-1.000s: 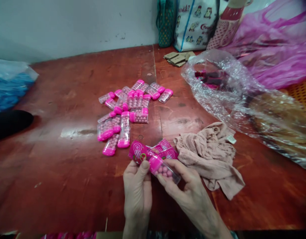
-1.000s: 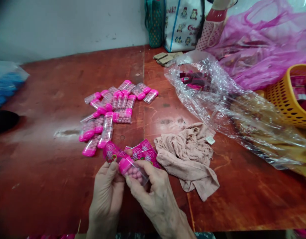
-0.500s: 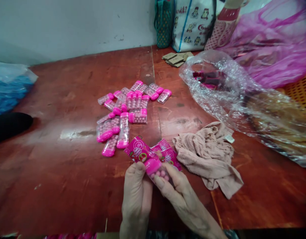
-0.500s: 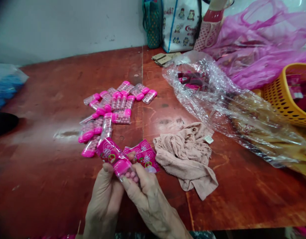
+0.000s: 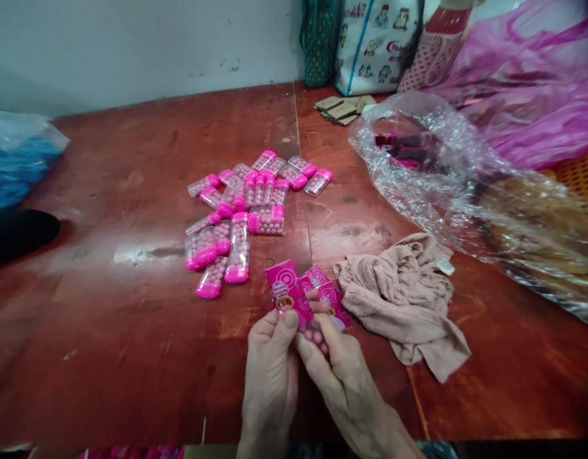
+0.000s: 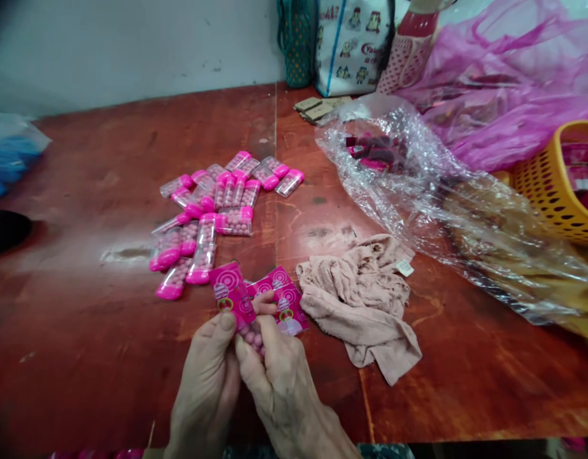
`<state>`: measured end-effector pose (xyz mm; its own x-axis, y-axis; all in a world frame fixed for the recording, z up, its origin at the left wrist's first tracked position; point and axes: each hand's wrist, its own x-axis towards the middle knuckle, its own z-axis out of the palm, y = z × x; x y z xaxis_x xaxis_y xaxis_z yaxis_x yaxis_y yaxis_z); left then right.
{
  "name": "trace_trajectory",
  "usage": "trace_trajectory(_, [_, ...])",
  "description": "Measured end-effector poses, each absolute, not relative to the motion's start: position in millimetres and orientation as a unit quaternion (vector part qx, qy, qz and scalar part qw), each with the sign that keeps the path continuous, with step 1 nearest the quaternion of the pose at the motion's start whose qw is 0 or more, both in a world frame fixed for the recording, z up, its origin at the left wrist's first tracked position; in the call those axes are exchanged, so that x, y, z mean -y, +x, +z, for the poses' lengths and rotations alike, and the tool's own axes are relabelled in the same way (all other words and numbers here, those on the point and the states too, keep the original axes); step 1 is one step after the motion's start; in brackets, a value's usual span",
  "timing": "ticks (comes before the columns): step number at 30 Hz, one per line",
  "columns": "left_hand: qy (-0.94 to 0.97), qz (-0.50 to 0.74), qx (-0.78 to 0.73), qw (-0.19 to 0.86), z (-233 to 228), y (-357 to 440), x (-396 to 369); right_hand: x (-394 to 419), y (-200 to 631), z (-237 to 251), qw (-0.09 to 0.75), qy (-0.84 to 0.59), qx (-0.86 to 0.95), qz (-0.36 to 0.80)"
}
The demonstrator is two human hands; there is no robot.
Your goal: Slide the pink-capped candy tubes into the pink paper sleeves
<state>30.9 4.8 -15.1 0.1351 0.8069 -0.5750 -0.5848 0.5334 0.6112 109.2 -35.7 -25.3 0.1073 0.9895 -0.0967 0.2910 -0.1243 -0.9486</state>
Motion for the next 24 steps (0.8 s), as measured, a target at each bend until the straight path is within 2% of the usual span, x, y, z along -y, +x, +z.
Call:
trace_trajectory(8, [0.104,0.511,-0.458,0.72,-13.6,27.6,0.0,37.1,114.5,-20.8,0.431,-0.609,0.478,0.462])
trace_trajectory(15, [0.096,0.522,-0.486,0.694,-9.3,37.2,14.1,41.4,104.8,-18.8,0.482,-0.601,0.482,0.417])
trace_trajectory(18, [0.097,0.518,-0.48,0.702,-6.8,35.2,15.3,44.8,104.6,-23.0,0.46,-0.618,0.479,0.421])
trace_trajectory(24, [0.125,0.484,-0.487,0.716,-3.9,12.5,1.7,49.8,113.6,-19.9,0.415,-0.587,0.477,0.505])
